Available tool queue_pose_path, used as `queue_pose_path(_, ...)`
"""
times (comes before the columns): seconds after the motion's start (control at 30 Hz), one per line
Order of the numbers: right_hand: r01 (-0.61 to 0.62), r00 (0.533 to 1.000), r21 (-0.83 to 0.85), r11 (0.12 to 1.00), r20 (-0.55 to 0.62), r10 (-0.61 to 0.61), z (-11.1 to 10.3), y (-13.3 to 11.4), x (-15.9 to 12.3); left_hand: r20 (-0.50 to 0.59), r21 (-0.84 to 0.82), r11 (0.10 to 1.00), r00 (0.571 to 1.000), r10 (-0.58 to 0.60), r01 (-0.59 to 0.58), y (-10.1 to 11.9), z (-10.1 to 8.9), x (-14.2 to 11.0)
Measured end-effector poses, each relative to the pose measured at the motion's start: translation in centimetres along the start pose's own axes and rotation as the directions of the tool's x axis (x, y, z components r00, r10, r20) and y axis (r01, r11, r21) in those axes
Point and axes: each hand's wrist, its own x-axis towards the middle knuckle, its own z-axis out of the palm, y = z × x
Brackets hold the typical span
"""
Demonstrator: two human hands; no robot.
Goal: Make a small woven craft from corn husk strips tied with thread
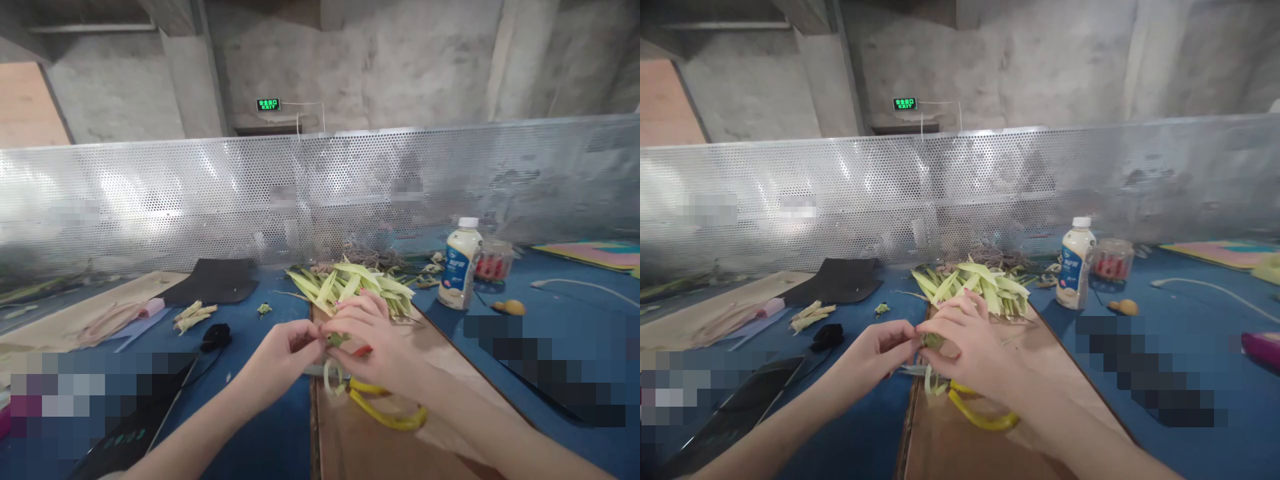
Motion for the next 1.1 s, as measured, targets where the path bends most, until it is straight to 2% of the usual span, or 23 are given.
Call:
queue_pose_path(0.2, -0.067, 0.995, 0.018, 0.998, 0.072, 0.065, 0.0, -0.4, 0.1, 0.005, -0.012, 0.996, 0.996, -0.089, 0.089, -0.1, -0.4, 0.0)
queue_pose_path(0.47, -0.062, 0.998, 0.048, 0.997, 0.004, 0.062, 0.3, -0.3, -0.3, 0.029, -0.009, 0.999, 0.999, -0.042, 0.043, -0.8, -0.6, 0.6)
queue_pose_path(0.77, -0.152, 0.988, 0.154, 0.976, 0.007, 0.153, 0.6, 0.0, -0.8, 0.056, 0.039, 0.999, 0.998, -0.034, 0.032, -0.2, -1.0, 0.4)
queue_pose_path(0.9, -0.201, 0.979, 0.158, 0.967, 0.07, 0.192, 0.4, 0.0, -0.8, 0.048, 0.035, 0.999, 0.998, -0.031, 0.03, -0.6, -1.2, 0.6)
queue_pose_path(1.0, -0.282, 0.952, 0.195, 0.939, 0.182, 0.248, -0.1, -0.3, -0.9, 0.051, 0.027, 0.999, 0.998, -0.028, 0.026, -0.9, -1.3, 0.7)
queue_pose_path(1.1, -0.309, 0.937, 0.271, 0.912, 0.249, 0.244, -0.6, -0.6, -0.9, 0.081, 0.0, 1.0, 0.997, -0.013, 0.013, -0.9, -1.2, 0.7)
